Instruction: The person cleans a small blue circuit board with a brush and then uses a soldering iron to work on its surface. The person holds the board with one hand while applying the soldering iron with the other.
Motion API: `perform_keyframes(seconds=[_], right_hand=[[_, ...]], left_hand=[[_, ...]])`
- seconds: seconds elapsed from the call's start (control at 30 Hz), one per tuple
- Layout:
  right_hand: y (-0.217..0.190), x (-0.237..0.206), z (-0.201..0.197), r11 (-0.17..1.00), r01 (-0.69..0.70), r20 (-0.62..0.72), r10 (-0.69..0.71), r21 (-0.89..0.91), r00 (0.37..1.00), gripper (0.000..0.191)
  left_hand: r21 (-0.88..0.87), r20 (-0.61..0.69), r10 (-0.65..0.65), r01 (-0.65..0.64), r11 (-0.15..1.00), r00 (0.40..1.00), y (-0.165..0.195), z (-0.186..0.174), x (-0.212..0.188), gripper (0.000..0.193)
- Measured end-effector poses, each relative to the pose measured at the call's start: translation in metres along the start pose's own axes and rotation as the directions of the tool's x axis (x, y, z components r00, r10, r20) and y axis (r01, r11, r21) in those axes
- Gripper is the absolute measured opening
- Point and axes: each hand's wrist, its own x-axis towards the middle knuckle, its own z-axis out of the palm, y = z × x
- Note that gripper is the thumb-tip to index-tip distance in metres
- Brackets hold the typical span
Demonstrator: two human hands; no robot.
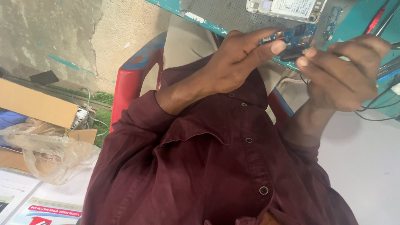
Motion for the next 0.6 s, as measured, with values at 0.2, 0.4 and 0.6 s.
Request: perform_keyframes(seconds=[0.2, 0.4, 0.6], right_hand=[[-0.0002, -0.0032, -0.0013, 1.000, -0.015, 0.033, 0.014, 0.015, 0.999, 0.003], [-0.0016, 0.0026, -0.0013, 0.997, -0.078, 0.015, 0.078, 0.003, 0.997, 0.006], [-0.0039, 0.0011, -0.0095, 0.978, -0.124, 0.041, 0.132, -0.168, 0.990, 0.012]], left_hand=[[-0.051, 0.026, 0.144, -0.143, 0.988, 0.989, -0.0017, 0.0032, 0.0018, 0.034], [0.009, 0.007, 0.066, -0.066, 0.998, 0.998, -0.0030, 0.0024, 0.0042, 0.036], [-0.047, -0.015, 0.016, -0.017, 0.999, 1.000, 0.0045, -0.0032, 0.0027, 0.041]])
